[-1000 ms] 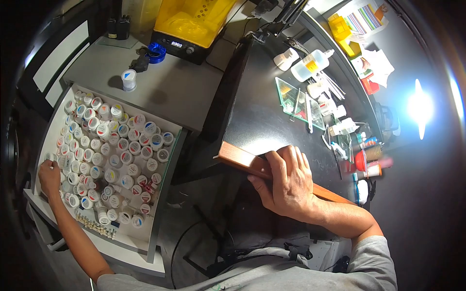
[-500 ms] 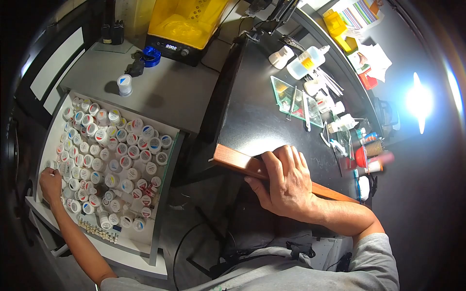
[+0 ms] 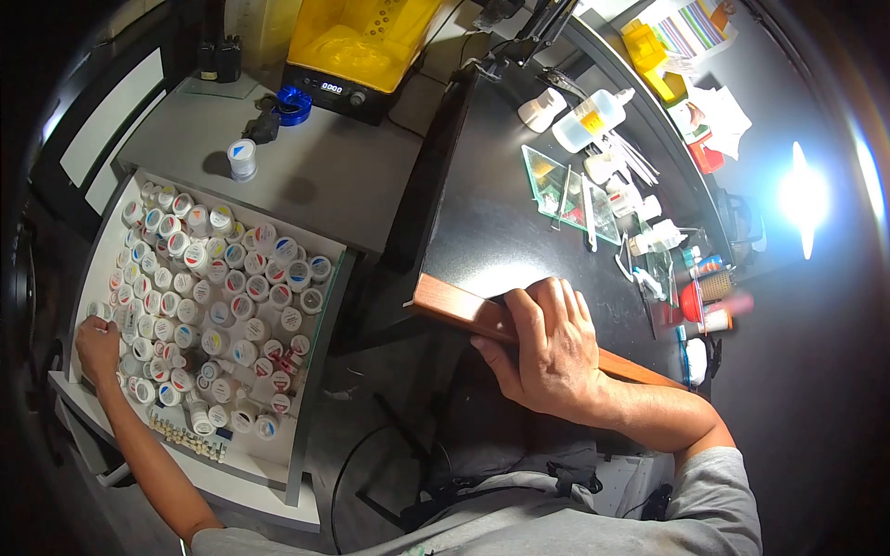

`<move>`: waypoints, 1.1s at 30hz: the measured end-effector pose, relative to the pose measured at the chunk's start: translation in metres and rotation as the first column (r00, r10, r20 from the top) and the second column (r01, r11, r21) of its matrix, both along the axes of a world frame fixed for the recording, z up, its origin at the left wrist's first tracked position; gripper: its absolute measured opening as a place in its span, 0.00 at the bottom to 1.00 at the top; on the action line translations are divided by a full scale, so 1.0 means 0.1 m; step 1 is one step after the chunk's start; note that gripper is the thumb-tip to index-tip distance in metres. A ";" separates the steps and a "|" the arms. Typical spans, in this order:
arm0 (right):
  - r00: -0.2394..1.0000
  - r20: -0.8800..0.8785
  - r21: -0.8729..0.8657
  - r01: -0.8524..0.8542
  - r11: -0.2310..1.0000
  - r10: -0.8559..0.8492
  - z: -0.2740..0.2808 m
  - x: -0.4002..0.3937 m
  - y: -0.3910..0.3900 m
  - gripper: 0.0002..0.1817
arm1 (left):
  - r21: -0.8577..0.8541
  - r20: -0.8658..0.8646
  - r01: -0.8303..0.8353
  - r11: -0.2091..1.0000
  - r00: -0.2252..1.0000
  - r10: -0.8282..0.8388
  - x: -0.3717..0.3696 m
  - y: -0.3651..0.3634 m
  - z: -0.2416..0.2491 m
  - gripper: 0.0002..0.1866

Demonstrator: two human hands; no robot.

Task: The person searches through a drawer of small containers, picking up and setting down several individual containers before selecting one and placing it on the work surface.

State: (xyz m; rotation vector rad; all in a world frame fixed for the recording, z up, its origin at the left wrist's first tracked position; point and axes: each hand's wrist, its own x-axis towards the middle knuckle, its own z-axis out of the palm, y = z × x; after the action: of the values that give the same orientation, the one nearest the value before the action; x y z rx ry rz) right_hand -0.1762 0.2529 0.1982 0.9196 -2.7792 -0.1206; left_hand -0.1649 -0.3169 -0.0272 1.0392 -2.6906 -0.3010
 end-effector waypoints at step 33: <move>1.000 0.006 -0.003 0.000 1.000 0.000 0.00 -0.01 0.01 0.27 | -0.013 -0.024 -0.007 1.000 1.000 0.006 0.03 -0.14 -0.08 0.13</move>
State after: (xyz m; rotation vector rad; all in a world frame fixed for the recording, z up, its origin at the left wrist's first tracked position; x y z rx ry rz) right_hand -0.1770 0.2536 0.1978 0.9208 -2.7841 -0.1143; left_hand -0.1617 -0.3312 -0.0354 1.0342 -2.6640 -0.2925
